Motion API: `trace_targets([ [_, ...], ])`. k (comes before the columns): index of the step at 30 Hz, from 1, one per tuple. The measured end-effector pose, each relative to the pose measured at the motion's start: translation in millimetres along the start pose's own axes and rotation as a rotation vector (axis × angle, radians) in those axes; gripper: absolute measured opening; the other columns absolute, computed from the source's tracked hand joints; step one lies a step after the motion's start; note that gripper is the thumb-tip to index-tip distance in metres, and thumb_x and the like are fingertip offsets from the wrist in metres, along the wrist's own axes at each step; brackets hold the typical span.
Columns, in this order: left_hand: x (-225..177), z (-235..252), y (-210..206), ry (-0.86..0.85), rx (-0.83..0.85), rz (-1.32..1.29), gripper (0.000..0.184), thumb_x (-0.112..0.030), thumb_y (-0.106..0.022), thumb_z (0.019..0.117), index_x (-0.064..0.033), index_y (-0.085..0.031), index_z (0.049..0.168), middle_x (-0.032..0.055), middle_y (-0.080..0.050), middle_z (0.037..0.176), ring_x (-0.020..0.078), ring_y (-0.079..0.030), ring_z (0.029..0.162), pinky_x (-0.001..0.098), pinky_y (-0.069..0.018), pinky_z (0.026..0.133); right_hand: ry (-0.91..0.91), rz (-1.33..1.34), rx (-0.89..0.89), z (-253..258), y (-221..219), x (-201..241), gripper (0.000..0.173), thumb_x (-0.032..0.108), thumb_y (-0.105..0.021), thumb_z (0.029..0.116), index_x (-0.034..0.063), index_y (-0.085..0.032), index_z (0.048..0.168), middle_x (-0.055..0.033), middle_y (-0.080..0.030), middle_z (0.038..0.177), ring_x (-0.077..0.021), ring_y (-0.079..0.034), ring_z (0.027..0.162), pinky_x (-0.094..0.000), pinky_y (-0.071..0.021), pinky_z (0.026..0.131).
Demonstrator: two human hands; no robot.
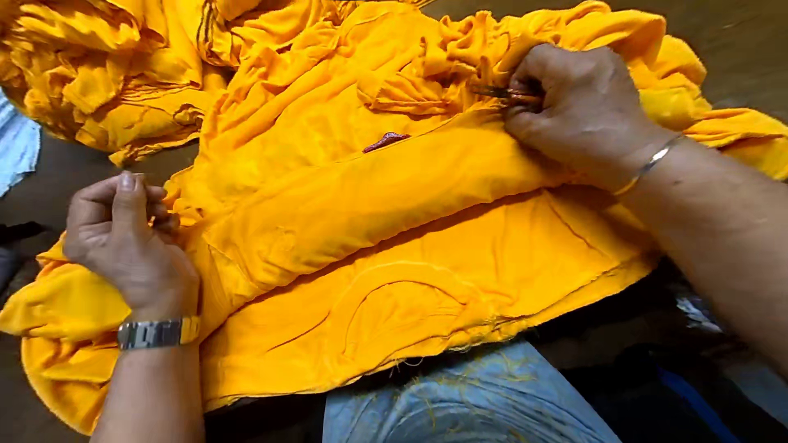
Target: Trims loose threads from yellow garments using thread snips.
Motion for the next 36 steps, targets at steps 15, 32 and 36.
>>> trace_targets([
  [15, -22, -68, -13, -0.052, 0.473, -0.001, 0.004, -0.013, -0.072, 0.0954, -0.0134, -0.075, 0.097, -0.0049, -0.072, 0.096, 0.0076, -0.068, 0.084, 0.0240, -0.0584, 0.076, 0.013, -0.040, 0.015, -1, -1, -1, 0.020, 0.014, -0.056, 0.0934, -0.0028, -0.059, 0.103, -0.0296, -0.062, 0.085, -0.0530, -0.063, 0.082, -0.0686, -0.0430, 0.066],
  [32, -109, -246, -82, -0.246, 0.831, 0.207, 0.022, -0.029, -0.066, 0.1010, -0.0096, -0.076, 0.098, 0.0014, -0.073, 0.087, 0.0108, -0.069, 0.081, 0.0298, -0.0581, 0.074, 0.094, -0.034, 0.024, -32, 49, 43, 0.023, 0.023, -0.056, 0.0959, 0.0034, -0.068, 0.099, -0.0179, -0.067, 0.086, -0.0357, -0.065, 0.082, -0.0581, -0.0470, 0.070],
  [36, -106, -202, -115, -0.252, 0.829, 0.227, 0.033, -0.024, -0.053, 0.1058, -0.0049, -0.065, 0.129, 0.0022, -0.072, 0.111, 0.0112, -0.067, 0.102, 0.0319, -0.0563, 0.090, 0.194, 0.302, 0.024, -77, 62, 56, 0.018, 0.027, -0.064, 0.0940, 0.0115, -0.064, 0.085, 0.0029, -0.057, 0.072, -0.0043, -0.050, 0.061, -0.0247, -0.0401, 0.055],
])
Point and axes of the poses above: each hand's wrist, its own z-axis towards the middle knuckle, its own y-axis out of the back of the hand, x = y × z, the point moved 5 cm from there along z, towards the middle knuckle
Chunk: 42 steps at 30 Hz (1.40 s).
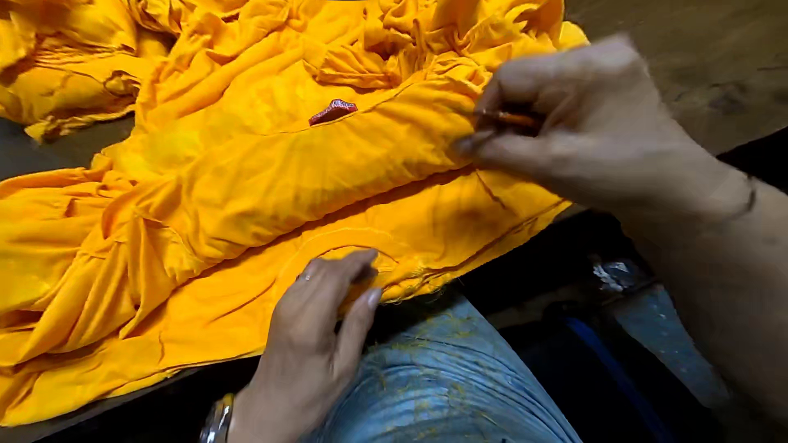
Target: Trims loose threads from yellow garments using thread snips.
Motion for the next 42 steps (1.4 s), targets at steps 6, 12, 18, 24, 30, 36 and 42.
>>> trace_targets([
  [6, 6, 42, -37, 0.031, 0.276, -0.289, 0.028, -0.011, -0.052, 0.1046, -0.0066, -0.073, 0.123, 0.0001, -0.072, 0.109, 0.0066, -0.066, 0.099, 0.0239, -0.0559, 0.086, -0.190, 0.539, 0.178, -88, -42, 14, 0.016, 0.018, -0.076, 0.0881, 0.0144, -0.062, 0.080, 0.0072, -0.058, 0.066, -0.0005, -0.051, 0.054, -0.0151, -0.0409, 0.045],
  [12, 20, 58, -28, 0.241, 0.269, -0.620, 0.041, 0.006, -0.066, 0.0914, -0.0013, -0.067, 0.132, 0.0052, -0.070, 0.120, 0.0081, -0.067, 0.082, 0.0207, -0.0583, 0.072, -0.278, 0.599, 0.016, -120, -59, 16, 0.020, 0.016, -0.061, 0.0994, 0.0125, -0.062, 0.080, 0.0076, -0.053, 0.067, 0.0008, -0.048, 0.056, -0.0132, -0.0371, 0.049],
  [18, 29, 44, -27, 0.299, 0.394, -0.729, 0.033, 0.006, -0.068, 0.0869, -0.0024, -0.076, 0.118, 0.0058, -0.074, 0.106, 0.0100, -0.066, 0.075, 0.0203, -0.0570, 0.064, -0.364, 0.633, 0.068, -121, -74, 25, 0.016, 0.013, -0.058, 0.1019, 0.0104, -0.073, 0.098, 0.0071, -0.063, 0.074, -0.0007, -0.054, 0.058, -0.0144, -0.0440, 0.047],
  [24, 24, 38, -21, 0.342, 0.263, -0.720, 0.026, 0.005, -0.068, 0.0883, -0.0023, -0.078, 0.112, 0.0071, -0.073, 0.106, 0.0133, -0.067, 0.074, 0.0230, -0.0584, 0.062, -0.428, 0.687, 0.048, -123, -80, 32, 0.020, 0.012, -0.054, 0.1021, 0.0095, -0.073, 0.097, 0.0063, -0.055, 0.065, -0.0018, -0.046, 0.050, -0.0150, -0.0367, 0.042],
  [30, 3, 32, -12, 0.241, 0.189, -0.519, 0.024, -0.003, -0.063, 0.0970, -0.0065, -0.076, 0.117, 0.0003, -0.072, 0.111, 0.0102, -0.069, 0.071, 0.0223, -0.0616, 0.055, -0.410, 0.837, -0.010, -117, -88, 50, 0.016, 0.021, -0.078, 0.0891, 0.0082, -0.068, 0.089, 0.0079, -0.049, 0.059, 0.0025, -0.039, 0.047, -0.0116, -0.0326, 0.042],
  [36, 3, 26, -9, 0.283, 0.111, -0.522, 0.027, -0.006, -0.059, 0.1000, -0.0051, -0.073, 0.123, 0.0028, -0.070, 0.117, 0.0131, -0.071, 0.074, 0.0252, -0.0637, 0.057, -0.356, 0.767, 0.015, -117, -97, 56, 0.005, 0.005, -0.069, 0.0897, 0.0059, -0.071, 0.085, 0.0049, -0.061, 0.066, 0.0007, -0.053, 0.055, -0.0129, -0.0446, 0.048],
  [42, 8, 28, -13, 0.338, -0.013, -0.558, 0.030, -0.002, -0.064, 0.0971, -0.0031, -0.070, 0.127, 0.0062, -0.070, 0.119, 0.0166, -0.072, 0.076, 0.0287, -0.0652, 0.061, -0.195, 0.840, 0.079, -129, -101, 64, 0.005, 0.002, -0.068, 0.0862, 0.0036, -0.069, 0.082, 0.0022, -0.064, 0.071, 0.0016, -0.057, 0.063, -0.0129, -0.0471, 0.054],
])
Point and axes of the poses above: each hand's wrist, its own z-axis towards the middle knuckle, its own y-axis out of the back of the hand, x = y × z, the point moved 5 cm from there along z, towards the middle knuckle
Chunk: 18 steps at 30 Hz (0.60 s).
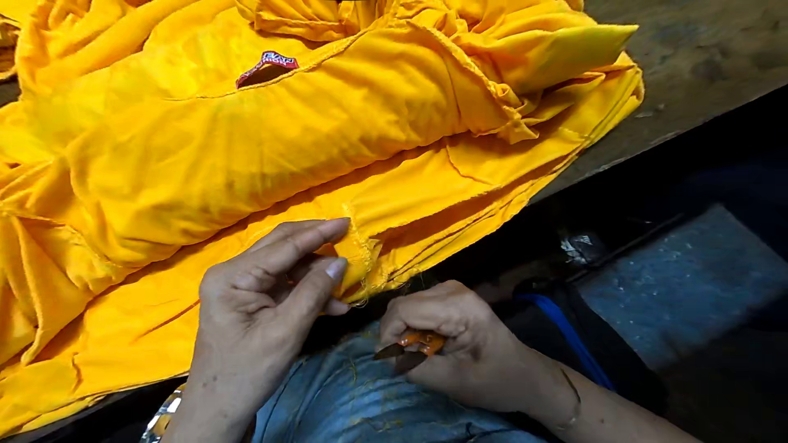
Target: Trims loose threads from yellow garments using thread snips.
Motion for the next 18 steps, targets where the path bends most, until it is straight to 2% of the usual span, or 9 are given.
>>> trace_targets([
  [2, -1, -1, -1, -0.005, -0.007, 0.013, 0.035, -0.001, -0.070, 0.0918, -0.0039, -0.070, 0.127, 0.0051, -0.070, 0.118, 0.0145, -0.071, 0.073, 0.0261, -0.0639, 0.057, -0.041, 0.009, -0.095, 3, 5, 1, 0.005, 0.007, -0.072, 0.0878, 0.0043, -0.069, 0.084, 0.0048, -0.060, 0.066, 0.0027, -0.052, 0.057, -0.0115, -0.0429, 0.049],
  [3, -2, -3, -1, -0.002, -0.009, 0.010, 0.037, 0.001, -0.071, 0.0898, -0.0041, -0.071, 0.127, 0.0051, -0.070, 0.118, 0.0141, -0.071, 0.072, 0.0255, -0.0636, 0.056, -0.080, 0.023, -0.138, 6, 9, 2, 0.007, 0.010, -0.075, 0.0874, 0.0047, -0.071, 0.089, 0.0064, -0.057, 0.063, 0.0031, -0.047, 0.053, -0.0109, -0.0393, 0.046],
  [5, -3, -5, -4, 0.011, -0.014, 0.010, 0.038, 0.001, -0.074, 0.0879, -0.0048, -0.072, 0.126, 0.0051, -0.070, 0.118, 0.0148, -0.071, 0.070, 0.0264, -0.0637, 0.054, -0.161, 0.036, -0.160, 13, 13, 1, 0.020, 0.014, -0.080, 0.0831, 0.0060, -0.072, 0.099, 0.0078, -0.050, 0.061, 0.0026, -0.039, 0.048, -0.0112, -0.0324, 0.042],
  [7, -5, -7, -5, 0.007, -0.014, 0.025, 0.038, 0.000, -0.073, 0.0883, -0.0059, -0.072, 0.126, 0.0046, -0.070, 0.117, 0.0150, -0.070, 0.068, 0.0270, -0.0631, 0.051, -0.198, 0.038, -0.159, 19, 9, -1, 0.016, 0.015, -0.081, 0.0845, 0.0079, -0.067, 0.091, 0.0065, -0.049, 0.060, 0.0010, -0.040, 0.046, -0.0120, -0.0335, 0.041],
  [9, -5, -6, -4, -0.008, -0.025, 0.037, 0.037, -0.001, -0.072, 0.0894, -0.0060, -0.071, 0.127, 0.0040, -0.070, 0.118, 0.0144, -0.071, 0.070, 0.0262, -0.0633, 0.053, -0.165, 0.060, -0.197, 23, 2, -3, 0.010, 0.007, -0.072, 0.0909, 0.0047, -0.066, 0.084, 0.0034, -0.052, 0.059, -0.0009, -0.044, 0.047, -0.0135, -0.0360, 0.042],
  [12, -5, -5, 2, -0.035, -0.058, 0.027, 0.037, -0.001, -0.068, 0.0933, -0.0032, -0.068, 0.130, 0.0044, -0.069, 0.119, 0.0140, -0.072, 0.075, 0.0257, -0.0647, 0.060, -0.077, 0.038, -0.234, 23, -1, 0, 0.008, 0.000, -0.065, 0.0941, 0.0015, -0.070, 0.088, 0.0018, -0.059, 0.066, -0.0013, -0.051, 0.054, -0.0138, -0.0431, 0.047],
  [14, -4, -5, 3, -0.034, -0.081, 0.020, 0.039, -0.002, -0.070, 0.0931, -0.0019, -0.067, 0.132, 0.0050, -0.068, 0.119, 0.0148, -0.072, 0.078, 0.0268, -0.0661, 0.064, 0.018, -0.075, -0.226, 21, 0, 4, 0.007, -0.001, -0.065, 0.0906, 0.0008, -0.071, 0.092, 0.0024, -0.063, 0.071, 0.0003, -0.055, 0.059, -0.0128, -0.0468, 0.051],
  [16, -1, -5, 1, -0.025, -0.097, 0.011, 0.046, -0.005, -0.077, 0.0878, -0.0022, -0.066, 0.132, 0.0044, -0.067, 0.122, 0.0137, -0.072, 0.083, 0.0245, -0.0649, 0.068, 0.138, -0.199, -0.206, 18, -1, 8, 0.006, -0.002, -0.066, 0.0882, -0.0013, -0.072, 0.092, 0.0000, -0.065, 0.075, -0.0008, -0.059, 0.064, -0.0142, -0.0510, 0.056],
  [18, 2, -7, -2, 0.002, -0.120, -0.002, 0.057, -0.008, -0.085, 0.0793, -0.0029, -0.066, 0.133, 0.0040, -0.066, 0.123, 0.0140, -0.071, 0.087, 0.0236, -0.0645, 0.069, 0.240, -0.337, -0.194, 16, -4, 12, 0.005, 0.000, -0.066, 0.0861, -0.0002, -0.071, 0.087, -0.0016, -0.065, 0.073, -0.0036, -0.060, 0.065, -0.0173, -0.0509, 0.056],
])
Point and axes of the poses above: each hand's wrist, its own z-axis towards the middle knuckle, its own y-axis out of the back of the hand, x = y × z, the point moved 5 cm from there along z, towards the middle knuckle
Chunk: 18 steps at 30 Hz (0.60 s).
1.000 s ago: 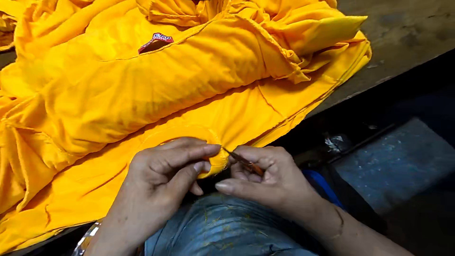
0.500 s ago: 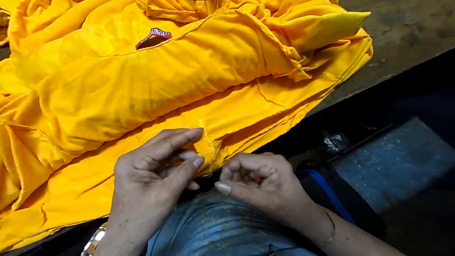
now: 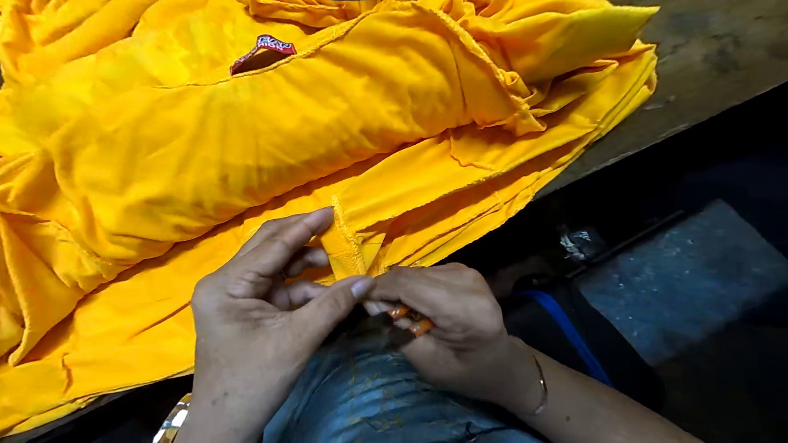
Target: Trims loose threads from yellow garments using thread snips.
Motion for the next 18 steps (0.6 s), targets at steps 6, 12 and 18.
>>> trace_targets([
  [6, 4, 3, -1, 0.054, 0.006, 0.000, 0.072, 0.005, -0.084, 0.0716, -0.0027, -0.061, 0.139, 0.0065, -0.062, 0.129, 0.0182, -0.072, 0.088, 0.0289, -0.0671, 0.068, 0.138, -0.202, 0.096, -7, -9, 10, 0.012, 0.007, -0.060, 0.0925, 0.0037, -0.071, 0.088, 0.0003, -0.058, 0.066, -0.0069, -0.054, 0.057, -0.0216, -0.0413, 0.049],
  [12, 12, 4, 11, 0.158, 0.050, -0.191, 0.077, 0.006, -0.083, 0.0685, -0.0014, -0.059, 0.141, 0.0112, -0.063, 0.137, 0.0218, -0.074, 0.096, 0.0312, -0.0663, 0.072, 0.001, -0.438, 0.072, -2, 13, -6, 0.046, 0.032, -0.044, 0.1076, -0.0021, -0.067, 0.127, -0.0053, -0.060, 0.091, -0.0135, -0.057, 0.078, -0.0256, -0.0463, 0.062],
  [18, 17, 3, 12, 0.227, 0.046, -0.310, 0.079, 0.003, -0.085, 0.0673, -0.0031, -0.061, 0.142, 0.0133, -0.067, 0.130, 0.0201, -0.075, 0.092, 0.0303, -0.0653, 0.072, 0.103, -0.602, 0.004, -7, 10, -2, 0.036, 0.024, -0.052, 0.1053, -0.0012, -0.071, 0.123, -0.0066, -0.058, 0.084, -0.0182, -0.054, 0.074, -0.0288, -0.0428, 0.059],
])
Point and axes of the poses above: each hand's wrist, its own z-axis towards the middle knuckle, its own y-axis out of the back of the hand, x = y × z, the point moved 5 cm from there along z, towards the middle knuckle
